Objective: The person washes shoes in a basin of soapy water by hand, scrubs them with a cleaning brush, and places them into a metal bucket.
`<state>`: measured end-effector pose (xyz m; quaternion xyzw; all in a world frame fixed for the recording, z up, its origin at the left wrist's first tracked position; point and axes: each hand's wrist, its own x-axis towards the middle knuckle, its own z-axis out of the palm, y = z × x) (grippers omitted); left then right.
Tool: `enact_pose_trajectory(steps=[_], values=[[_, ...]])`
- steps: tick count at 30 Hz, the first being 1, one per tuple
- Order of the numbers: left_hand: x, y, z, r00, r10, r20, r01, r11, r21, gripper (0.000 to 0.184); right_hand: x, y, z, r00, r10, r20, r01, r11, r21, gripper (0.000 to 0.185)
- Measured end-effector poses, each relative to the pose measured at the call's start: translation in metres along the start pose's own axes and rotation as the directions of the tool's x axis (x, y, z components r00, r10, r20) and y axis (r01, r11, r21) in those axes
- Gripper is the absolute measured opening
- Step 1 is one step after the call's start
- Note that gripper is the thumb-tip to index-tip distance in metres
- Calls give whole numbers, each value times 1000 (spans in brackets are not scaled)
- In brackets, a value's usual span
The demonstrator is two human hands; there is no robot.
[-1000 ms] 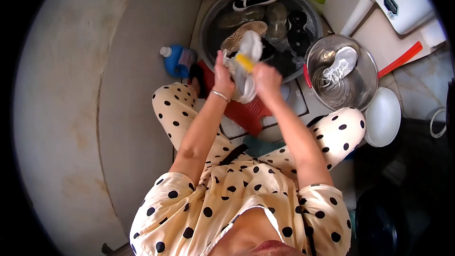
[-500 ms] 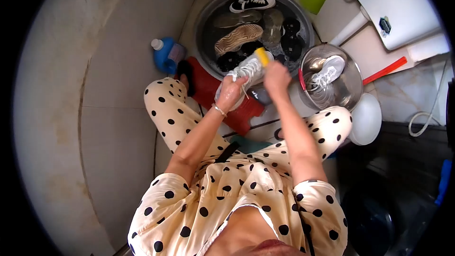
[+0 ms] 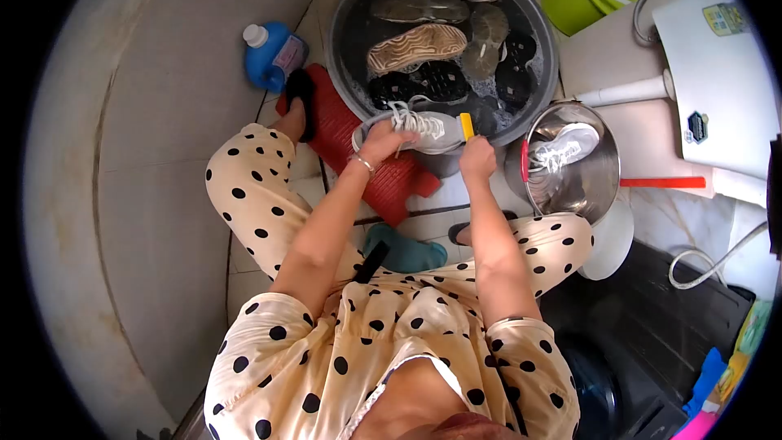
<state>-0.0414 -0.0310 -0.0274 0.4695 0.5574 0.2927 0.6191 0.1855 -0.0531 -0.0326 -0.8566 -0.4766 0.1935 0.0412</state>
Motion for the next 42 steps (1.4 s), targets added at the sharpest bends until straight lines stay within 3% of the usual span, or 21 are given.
enact_pose_trajectory(steps=[1, 2, 5, 6, 9, 10, 12, 15, 16, 17, 18, 21, 22, 26, 29, 31, 34, 36, 38, 39, 42], values=[[-1, 14, 2, 979, -204, -13, 188, 924, -332, 28, 0, -1, 3, 1000, 22, 11, -22, 1000, 13, 40], [-2, 22, 3, 918, -394, 40, 331, 708, -623, 29, 0, -2, 5, 999, 47, 23, -47, 999, 24, 40], [10, 15, 5, 849, -528, 0, 309, 499, -810, 32, 4, -3, 9, 996, 83, 16, -83, 996, 31, 39], [19, 0, 2, 834, -551, 38, 350, 474, -808, 23, 3, -5, 12, 996, 87, 6, -87, 996, 24, 39], [33, -13, 3, 806, -591, -22, 365, 527, -767, 17, -16, -18, 14, 987, -156, 29, 154, 987, 44, 38], [17, 20, 13, 747, -647, -153, 350, 578, -737, 14, -27, -33, 14, 975, -203, 85, 201, 979, 26, 36], [7, 4, 9, 809, -574, -122, 312, 596, -740, 13, -61, -61, 0, 964, -228, 138, 216, 971, 97, 29], [-6, -12, 2, 883, -467, -40, 267, 572, -775, 15, -43, -22, 24, 878, -479, 13, 472, 860, -196, 25], [-10, -15, 2, 884, -467, -40, 270, 577, -771, 16, -28, -23, -6, 956, -284, 77, 294, 935, -197, 15], [-11, -15, 3, 887, -460, -40, 267, 583, -767, 17, -1, -4, -1, 986, -164, -14, 157, 962, -223, 16], [-16, -5, 5, 879, -470, -83, 239, 585, -775, 19, 13, 0, -13, 989, -147, 21, 148, 964, -219, 19], [-20, -12, 1, 908, -415, 60, 227, 366, -903, 28, -10, -21, -20, 985, -163, 59, 169, 976, -139, 27], [-18, -18, -3, 907, -422, -3, 144, 315, -938, 39, -23, -29, -4, 991, -120, 55, 120, 993, 5, 30], [-19, -7, -12, 906, -386, 176, 241, 126, -962, 40, -56, -31, 42, 971, -74, 228, 63, 996, 57, 36], [-4, -42, -6, 946, -306, 107, 184, 237, -954, 36, -42, -11, 26, 986, -21, 165, -6, 987, 161, 37], [-18, -10, -3, 947, -308, 88, 178, 277, -944, 31, -25, 14, 12, 995, 65, 74, -81, 968, 238, 38], [-14, -18, -2, 938, -341, 56, 224, 479, -848, 26, -8, 10, -26, 959, 223, -177, -162, 938, 307, 36], [-21, -19, 13, 930, -360, 72, 283, 577, -766, 24, -2, 28, 33, 968, -99, -229, 149, 966, 212, 35], [-31, -11, 33, 923, -374, 85, 315, 614, -723, 20, -22, 1, 47, 942, -279, -187, 302, 947, 106, 33], [-29, -28, 41, 966, -253, -45, 194, 832, -520, 17, -44, -42, 26, 945, -300, -128, 309, 950, 53, 31], [-24, -46, 21, 901, -433, 15, 337, 680, -651, 12, -72, -76, 0, 925, -378, 27, 373, 921, 117, 29]])
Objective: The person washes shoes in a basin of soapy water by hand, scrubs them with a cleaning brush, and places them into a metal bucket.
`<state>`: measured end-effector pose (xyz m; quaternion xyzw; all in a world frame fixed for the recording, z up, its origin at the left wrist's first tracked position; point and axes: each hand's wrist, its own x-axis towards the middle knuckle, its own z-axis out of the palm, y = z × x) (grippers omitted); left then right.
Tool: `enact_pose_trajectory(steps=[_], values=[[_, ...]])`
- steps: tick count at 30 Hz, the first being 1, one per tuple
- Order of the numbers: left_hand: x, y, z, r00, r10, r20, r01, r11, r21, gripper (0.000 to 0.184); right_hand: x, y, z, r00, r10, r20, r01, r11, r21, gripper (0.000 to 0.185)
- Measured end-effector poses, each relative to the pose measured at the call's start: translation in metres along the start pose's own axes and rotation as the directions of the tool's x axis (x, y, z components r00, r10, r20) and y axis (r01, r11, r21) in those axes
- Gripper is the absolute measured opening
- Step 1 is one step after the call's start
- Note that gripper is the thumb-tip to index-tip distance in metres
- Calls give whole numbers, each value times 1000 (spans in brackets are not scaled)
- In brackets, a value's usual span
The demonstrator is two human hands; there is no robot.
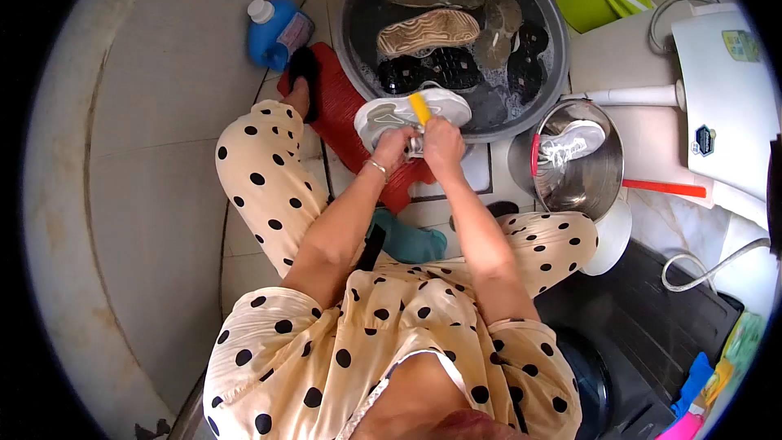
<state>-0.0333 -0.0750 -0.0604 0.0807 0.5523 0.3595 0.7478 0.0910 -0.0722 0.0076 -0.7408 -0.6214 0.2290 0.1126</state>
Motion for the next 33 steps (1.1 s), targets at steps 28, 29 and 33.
enact_pose_trajectory(steps=[28, 29, 33], values=[[15, -19, -19, 897, 344, 277, -392, 334, 857, 38, 37, -53, -31, 940, -197, 278, 258, 944, -205, 22], [15, -18, -23, 864, 381, 331, -433, 222, 874, 38, 49, -38, -29, 935, -197, 294, 265, 940, -213, 24], [-24, 45, 17, 991, 93, 93, -131, 671, 730, 32, 51, 10, -67, 993, 6, 117, 10, 991, -132, 32]])
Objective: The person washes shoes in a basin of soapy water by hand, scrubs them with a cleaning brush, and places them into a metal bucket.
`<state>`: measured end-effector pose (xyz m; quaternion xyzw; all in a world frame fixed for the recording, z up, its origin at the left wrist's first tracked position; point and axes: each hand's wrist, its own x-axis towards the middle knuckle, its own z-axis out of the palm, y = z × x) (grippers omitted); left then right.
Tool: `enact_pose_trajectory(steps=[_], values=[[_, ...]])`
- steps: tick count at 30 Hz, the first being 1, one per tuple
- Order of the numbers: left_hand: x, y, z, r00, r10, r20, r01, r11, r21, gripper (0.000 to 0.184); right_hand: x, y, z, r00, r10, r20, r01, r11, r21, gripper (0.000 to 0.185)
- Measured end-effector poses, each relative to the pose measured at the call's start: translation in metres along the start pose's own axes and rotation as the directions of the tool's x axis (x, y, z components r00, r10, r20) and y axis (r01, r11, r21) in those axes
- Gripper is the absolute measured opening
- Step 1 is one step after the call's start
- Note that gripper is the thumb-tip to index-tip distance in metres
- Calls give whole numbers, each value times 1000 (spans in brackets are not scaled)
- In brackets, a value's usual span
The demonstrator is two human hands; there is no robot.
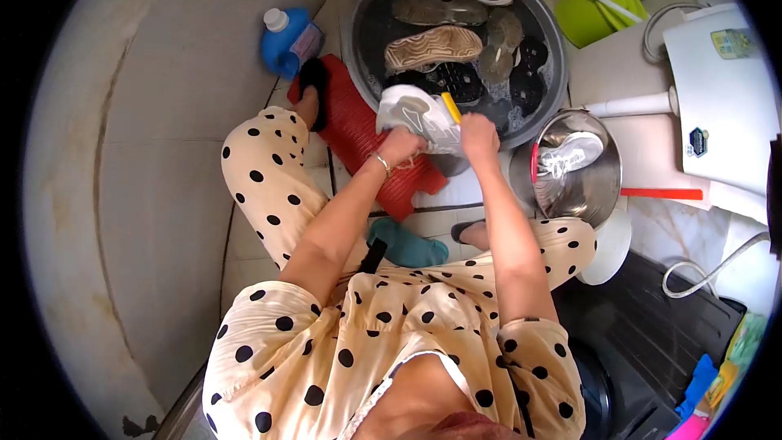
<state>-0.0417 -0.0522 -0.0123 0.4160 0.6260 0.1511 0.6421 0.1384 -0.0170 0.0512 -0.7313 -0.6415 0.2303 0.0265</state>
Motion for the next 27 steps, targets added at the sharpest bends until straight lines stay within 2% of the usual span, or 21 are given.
enact_pose_trajectory(steps=[1, 2, 3, 4, 5, 7, 8, 9, 10, 12, 13, 14, 15, 17, 18, 19, 22, 23, 24, 25, 27], values=[[-19, 26, -3, 996, -29, -87, 15, 988, -151, 26, -16, 8, 2, 997, 38, -69, -37, 999, 13, 33], [-11, 24, -4, 993, -14, -114, -41, 883, -467, 23, -21, 14, 11, 994, 66, -89, -60, 996, 65, 35], [4, 21, -7, 989, -5, -146, -105, 676, -729, 22, -21, 18, 23, 990, 86, -110, -73, 990, 118, 37], [-5, 27, -10, 985, -21, -169, -147, 396, -906, 20, -35, 15, 29, 987, 115, -113, -94, 980, 174, 39], [-13, 34, -6, 953, -44, -298, -230, 531, -815, 30, -46, 12, 34, 987, 109, -117, -86, 978, 191, 40], [9, 15, -1, 857, 37, -513, -352, 770, -532, 50, -72, -9, 25, 979, 88, -184, -45, 974, 222, 43], [16, 8, 0, 796, 101, -597, -377, 854, -358, 64, -77, -12, 35, 977, 51, -205, -19, 988, 151, 40], [3, 16, 4, 758, 219, -614, -319, 946, -56, 74, -81, -22, 31, 959, 20, -282, 27, 986, 162, 39], [-30, 42, 6, 821, 241, -517, -329, 941, -84, 76, -86, -30, 23, 934, -8, -357, 73, 983, 167, 37], [-47, 48, 17, 829, 283, -483, -341, 940, -34, 66, -63, -33, 3, 907, -70, -414, 176, 959, 223, 36], [-49, 43, 22, 833, 337, -439, -372, 928, 8, 67, -47, -39, -13, 918, -80, -388, 142, 981, 133, 35], [-48, 38, 26, 833, 392, -391, -407, 912, 47, 68, -25, -30, -10, 921, -170, -351, 178, 984, -10, 34], [-43, 35, 29, 826, 450, -339, -450, 889, 84, 70, -29, -32, -18, 931, -126, -341, 141, 990, 19, 34], [-23, 36, 35, 844, 390, -368, -507, 804, -312, 70, -50, -40, -31, 917, -106, -384, 148, 986, 81, 35], [-26, 38, 27, 923, 315, -219, -384, 737, -556, 69, -72, -41, -28, 898, -126, -421, 190, 975, 112, 35], [-30, 40, 19, 971, 230, -63, -200, 638, -744, 69, -91, -44, -26, 920, -123, -371, 166, 982, 87, 34], [-30, 37, 22, 943, 303, -139, -319, 699, -640, 74, -108, -38, -10, 936, -90, -341, 115, 992, 53, 35], [-30, 33, 23, 933, 307, -185, -355, 869, -345, 75, -99, -33, -15, 929, -121, -350, 144, 989, 40, 36], [-32, 26, 26, 922, 322, -216, -332, 943, -8, 76, -88, -27, -28, 924, -143, -354, 165, 986, 31, 37], [-51, 41, 28, 910, 347, -228, -349, 937, 36, 69, -79, -22, -38, 965, -87, -246, 109, 991, 79, 38], [-61, 57, 29, 827, 563, -4, -508, 750, 423, 60, -58, -8, -51, 981, 139, -136, -113, 976, 185, 37]])
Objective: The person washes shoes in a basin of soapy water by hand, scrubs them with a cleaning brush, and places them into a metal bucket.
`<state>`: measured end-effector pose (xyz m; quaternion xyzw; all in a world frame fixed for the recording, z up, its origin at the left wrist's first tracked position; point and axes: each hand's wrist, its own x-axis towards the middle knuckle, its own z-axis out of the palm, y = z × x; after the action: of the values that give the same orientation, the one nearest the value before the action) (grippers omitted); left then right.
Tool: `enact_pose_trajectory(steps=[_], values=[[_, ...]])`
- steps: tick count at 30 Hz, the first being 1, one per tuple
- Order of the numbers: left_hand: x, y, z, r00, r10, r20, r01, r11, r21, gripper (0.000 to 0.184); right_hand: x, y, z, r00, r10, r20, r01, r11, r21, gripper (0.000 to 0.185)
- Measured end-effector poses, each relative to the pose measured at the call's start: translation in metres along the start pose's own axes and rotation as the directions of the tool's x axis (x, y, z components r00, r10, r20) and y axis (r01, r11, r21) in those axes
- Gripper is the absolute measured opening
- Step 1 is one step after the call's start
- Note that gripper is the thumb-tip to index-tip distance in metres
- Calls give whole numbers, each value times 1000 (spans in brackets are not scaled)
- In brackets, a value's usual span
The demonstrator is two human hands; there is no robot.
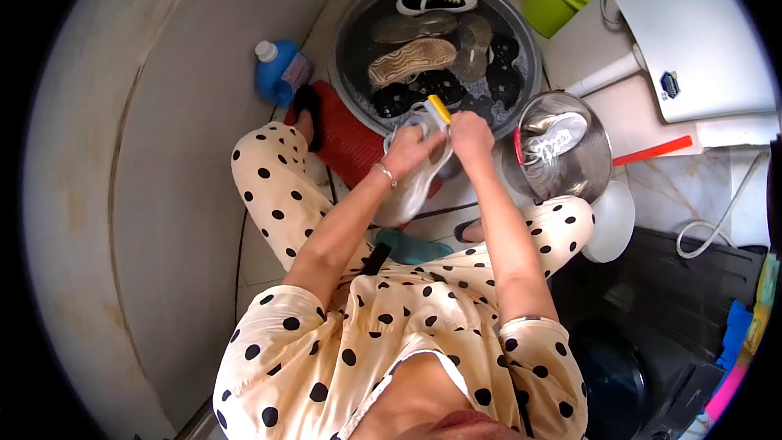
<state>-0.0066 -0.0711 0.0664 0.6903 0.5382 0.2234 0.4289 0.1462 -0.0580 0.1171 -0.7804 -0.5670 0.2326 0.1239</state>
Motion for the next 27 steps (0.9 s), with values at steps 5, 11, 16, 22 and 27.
enact_pose_trajectory(steps=[5, 11, 16, 22, 27], values=[[27, 32, -12, 796, 498, 343, -604, 612, 511, 30, 37, 75, 29, 997, 80, -5, -77, 974, 213, 42], [18, -8, 9, 950, 191, 246, -299, 780, 549, 28, -48, 63, 64, 991, 136, -10, -129, 960, 248, 41], [-17, -41, 23, 994, 98, 45, -105, 788, 607, 48, -82, 44, 96, 997, 25, 75, -38, 985, 170, 39], [-24, -24, 6, 972, -80, -220, 205, 743, 637, 39, -63, 38, 119, 997, -11, 78, -10, 964, 265, 40], [-13, -78, -10, 998, -52, -20, 55, 986, 158, 19, -68, 37, 142, 998, -14, 58, -7, 938, 346, 40]])
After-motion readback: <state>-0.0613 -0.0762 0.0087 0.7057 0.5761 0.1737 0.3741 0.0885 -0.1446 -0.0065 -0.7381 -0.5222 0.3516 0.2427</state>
